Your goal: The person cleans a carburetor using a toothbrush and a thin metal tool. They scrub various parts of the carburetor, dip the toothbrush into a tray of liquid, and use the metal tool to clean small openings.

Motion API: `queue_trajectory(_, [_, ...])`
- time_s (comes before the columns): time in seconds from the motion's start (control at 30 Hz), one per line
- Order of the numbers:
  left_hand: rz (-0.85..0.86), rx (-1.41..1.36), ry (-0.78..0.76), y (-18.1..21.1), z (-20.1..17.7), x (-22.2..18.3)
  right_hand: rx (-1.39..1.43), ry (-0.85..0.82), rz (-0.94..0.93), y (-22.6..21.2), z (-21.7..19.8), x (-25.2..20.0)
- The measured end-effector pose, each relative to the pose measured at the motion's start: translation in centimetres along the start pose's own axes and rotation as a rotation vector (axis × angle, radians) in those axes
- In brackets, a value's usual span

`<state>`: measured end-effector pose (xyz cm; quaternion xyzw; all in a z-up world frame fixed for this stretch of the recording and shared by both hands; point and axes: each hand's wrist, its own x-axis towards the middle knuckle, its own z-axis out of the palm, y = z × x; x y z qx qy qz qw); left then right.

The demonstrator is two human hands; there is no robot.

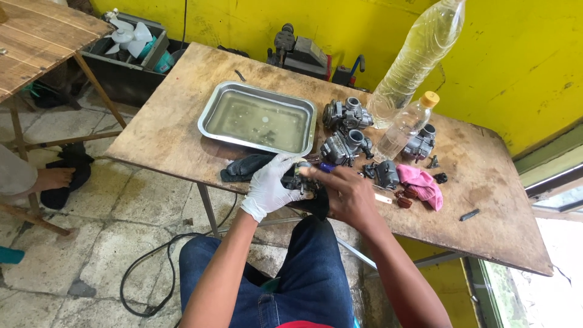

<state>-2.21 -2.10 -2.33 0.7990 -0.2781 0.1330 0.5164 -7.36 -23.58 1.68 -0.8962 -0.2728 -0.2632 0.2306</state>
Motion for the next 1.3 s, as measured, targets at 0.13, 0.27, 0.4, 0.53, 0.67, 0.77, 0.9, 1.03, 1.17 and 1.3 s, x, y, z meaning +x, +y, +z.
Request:
queue_trajectory(0.13, [-0.009,-0.024,0.014,-1.2,0.9,-0.2,-0.036,-0.036,-0.012,-1.2,-0.6,0.2])
queue_trajectory(0.27, [-0.019,-0.008,0.002,-0.5,0.3,0.1,-0.001,0.114,0.006,1.1,0.2,-0.1])
queue_trajectory(0.4, [-0.032,-0.005,-0.007,-0.1,0.2,0.0,0.061,0.121,0.024,0.8,1.0,-0.3])
queue_trajectory(0.53, [-0.027,-0.003,-0.007,-0.4,0.3,0.0,0.130,0.111,0.054,0.4,1.0,0.2])
queue_trajectory(0.67, [-0.035,-0.010,-0.009,-0.1,0.2,0.0,0.228,0.100,0.115,0.2,0.4,1.0])
queue_trajectory(0.77, [-0.042,-0.016,-0.006,0.3,0.0,0.1,0.267,0.088,0.133,0.9,-0.2,1.5])
queue_trajectory(0.9, [-0.042,-0.031,-0.015,0.6,-0.2,0.1,0.290,0.017,0.151,0.2,-1.4,2.5])
queue_trajectory(1.03, [-0.040,-0.046,-0.055,-0.1,-0.2,0.1,0.352,-0.022,0.166,1.0,-0.6,2.1])
queue_trajectory(1.17, [-0.039,-0.096,-0.069,-0.1,-0.3,0.3,0.364,-0.046,0.087,2.2,0.2,2.4])
queue_trajectory(1.3, [-0.041,-0.116,-0.093,-0.1,-0.5,0.3,0.370,-0.092,0.022,1.9,0.5,2.7])
